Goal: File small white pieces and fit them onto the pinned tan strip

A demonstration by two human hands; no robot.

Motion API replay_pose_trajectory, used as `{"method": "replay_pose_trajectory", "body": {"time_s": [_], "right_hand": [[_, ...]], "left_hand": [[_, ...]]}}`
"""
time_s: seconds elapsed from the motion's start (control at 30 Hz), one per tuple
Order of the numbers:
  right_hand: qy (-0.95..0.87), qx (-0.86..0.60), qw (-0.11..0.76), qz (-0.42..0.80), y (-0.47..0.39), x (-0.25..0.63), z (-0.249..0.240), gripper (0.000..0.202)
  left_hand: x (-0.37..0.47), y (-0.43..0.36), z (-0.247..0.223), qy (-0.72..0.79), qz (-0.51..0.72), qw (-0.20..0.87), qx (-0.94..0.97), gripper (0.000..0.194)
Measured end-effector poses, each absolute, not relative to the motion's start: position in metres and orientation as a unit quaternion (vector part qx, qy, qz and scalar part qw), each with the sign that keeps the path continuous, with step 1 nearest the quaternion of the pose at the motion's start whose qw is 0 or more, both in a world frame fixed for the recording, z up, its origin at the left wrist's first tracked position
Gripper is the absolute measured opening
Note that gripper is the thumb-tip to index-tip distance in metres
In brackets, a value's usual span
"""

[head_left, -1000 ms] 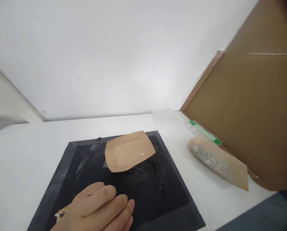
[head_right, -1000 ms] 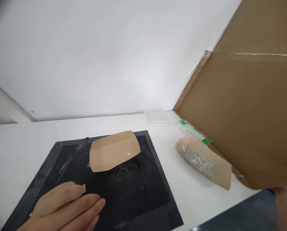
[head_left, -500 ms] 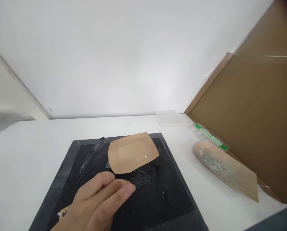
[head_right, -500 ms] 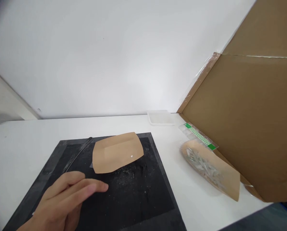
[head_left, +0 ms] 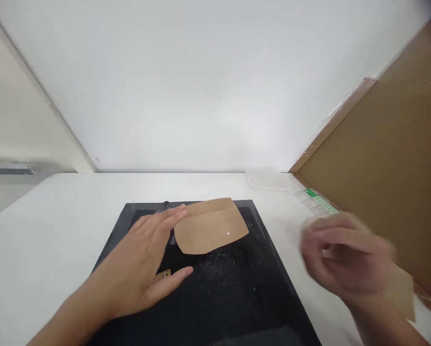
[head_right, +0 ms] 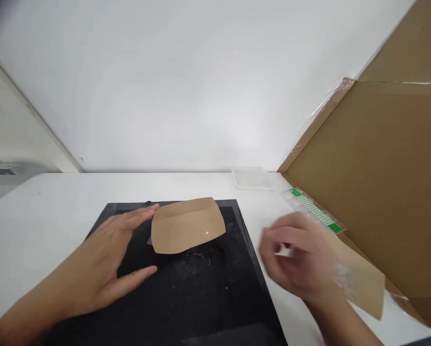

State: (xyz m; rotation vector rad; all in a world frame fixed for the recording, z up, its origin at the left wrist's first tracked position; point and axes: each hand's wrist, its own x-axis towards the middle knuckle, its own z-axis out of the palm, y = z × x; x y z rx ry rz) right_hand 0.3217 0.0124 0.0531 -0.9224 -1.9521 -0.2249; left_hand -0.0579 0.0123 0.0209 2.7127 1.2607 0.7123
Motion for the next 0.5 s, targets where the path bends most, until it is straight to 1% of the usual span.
{"method": "replay_pose_trajectory", "body": {"time_s": [0.03,0.07,0.1,0.13,0.17,0.27,0.33,0.4,0.5], "right_hand": [[-0.846,-0.352,0.395,-0.074,0.019,0.310,0.050,0.014],[-0.883,-0.318,0.339,-0.065,0.025,0.298,0.046,0.019],[-0.903,-0.279,0.320,-0.064,0.030,0.285,0.041,0.021],[-0.912,-0.270,0.306,-0.045,0.034,0.273,0.034,0.021],[-0.912,-0.266,0.311,-0.026,0.037,0.262,0.028,0.020],[-0.936,-0.260,0.239,-0.008,0.039,0.244,0.008,0.019],[-0.945,-0.260,0.201,-0.009,0.040,0.242,-0.002,0.015],[-0.947,-0.261,0.187,-0.021,0.042,0.245,-0.008,0.008],[-0.940,-0.273,0.199,-0.041,0.049,0.251,-0.015,0.015]], "left_hand": [[-0.065,0.014,0.025,0.431,0.214,0.042,0.876,0.081],[-0.072,0.014,0.028,0.452,0.187,0.057,0.870,0.074],[-0.079,0.015,0.031,0.458,0.161,0.073,0.871,0.064],[-0.086,0.016,0.033,0.463,0.121,0.099,0.872,0.055],[-0.092,0.017,0.035,0.474,0.093,0.120,0.867,0.055],[-0.104,0.018,0.033,0.503,0.052,0.173,0.845,0.059],[-0.108,0.017,0.028,0.524,0.037,0.198,0.828,0.055],[-0.107,0.016,0.025,0.540,0.023,0.213,0.814,0.048],[-0.100,0.014,0.022,0.542,0.009,0.222,0.810,0.040]]}}
